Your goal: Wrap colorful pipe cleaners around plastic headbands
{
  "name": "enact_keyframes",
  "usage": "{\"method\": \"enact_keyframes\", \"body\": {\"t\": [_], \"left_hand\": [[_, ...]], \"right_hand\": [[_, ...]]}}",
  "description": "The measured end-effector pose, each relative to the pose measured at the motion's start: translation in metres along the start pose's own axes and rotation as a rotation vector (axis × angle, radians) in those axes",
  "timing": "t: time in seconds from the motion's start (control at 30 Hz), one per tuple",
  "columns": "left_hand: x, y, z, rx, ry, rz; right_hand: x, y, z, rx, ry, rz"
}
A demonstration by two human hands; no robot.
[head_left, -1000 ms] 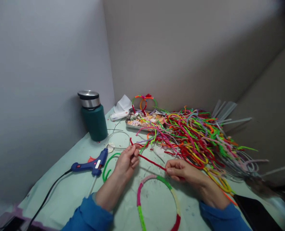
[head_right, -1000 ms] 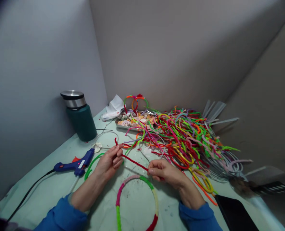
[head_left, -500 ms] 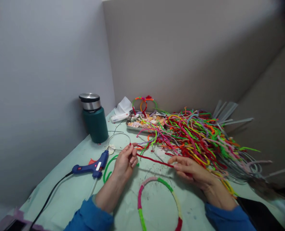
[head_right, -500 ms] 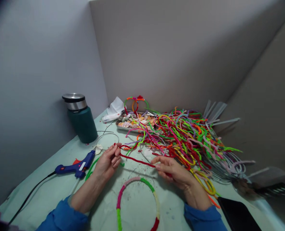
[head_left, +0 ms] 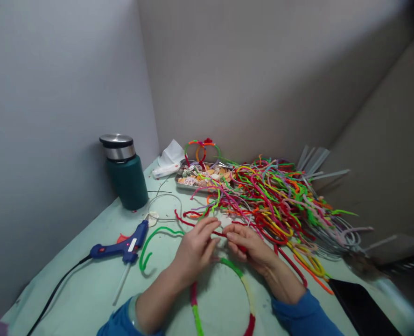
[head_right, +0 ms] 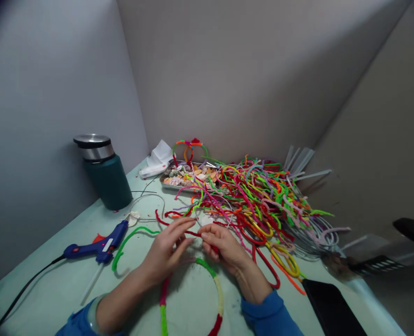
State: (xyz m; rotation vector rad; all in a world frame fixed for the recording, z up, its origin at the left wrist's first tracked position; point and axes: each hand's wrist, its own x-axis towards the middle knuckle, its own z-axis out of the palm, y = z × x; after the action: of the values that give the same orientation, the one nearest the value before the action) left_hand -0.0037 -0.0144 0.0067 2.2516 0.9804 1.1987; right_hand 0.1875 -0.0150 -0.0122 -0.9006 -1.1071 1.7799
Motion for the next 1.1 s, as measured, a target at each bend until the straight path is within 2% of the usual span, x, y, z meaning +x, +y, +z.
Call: {"method": "enact_keyframes", "body": {"t": [0.07,0.2,0.3,0.43,0.53,0.6,0.67,0.77,0.83,0.9,1.0,1.1], "left_hand": [[-0.001,-0.002,0.005,0.089,-0.141,0.014],[-0.003,-0.011,0.008,0.291,-0.231,-0.046],[-0.005,-0.014,0.006,0.417,-0.237,-0.069],[-0.005,-0.012,0.003,0.492,-0.175,-0.108],[-0.004,-0.010,0.001,0.520,-0.197,-0.112],[-0.002,-0.009,0.000,0.547,-0.215,-0.100],[-0.001,-0.009,-0.002,0.574,-0.224,-0.088],[-0.001,-0.010,-0.003,0.580,-0.234,-0.046],[-0.001,-0.011,-0.003,0.557,-0.218,-0.004],[-0.001,-0.012,-0.003,0.531,-0.180,0.025],[-0.001,-0.011,-0.002,0.521,-0.122,0.037],[0.001,-0.011,-0.002,0.551,-0.079,0.030]], "right_hand": [[0.000,0.000,0.004,-0.043,-0.013,-0.010],[-0.002,-0.001,0.007,-0.241,0.051,0.000],[-0.002,-0.003,0.006,-0.380,0.067,-0.025],[-0.001,-0.003,0.002,-0.710,0.189,-0.182],[-0.001,-0.005,-0.002,-0.987,0.277,-0.283],[-0.004,-0.009,-0.002,-1.069,0.289,-0.315],[-0.008,-0.013,0.000,-1.002,0.233,-0.289],[-0.015,-0.017,0.002,-0.655,0.059,-0.151],[-0.016,-0.018,0.000,-0.468,-0.004,-0.082],[-0.015,-0.017,-0.003,-0.439,0.045,-0.077],[-0.010,-0.016,-0.006,-0.524,0.154,-0.118],[-0.008,-0.016,-0.005,-0.609,0.178,-0.148]]}}
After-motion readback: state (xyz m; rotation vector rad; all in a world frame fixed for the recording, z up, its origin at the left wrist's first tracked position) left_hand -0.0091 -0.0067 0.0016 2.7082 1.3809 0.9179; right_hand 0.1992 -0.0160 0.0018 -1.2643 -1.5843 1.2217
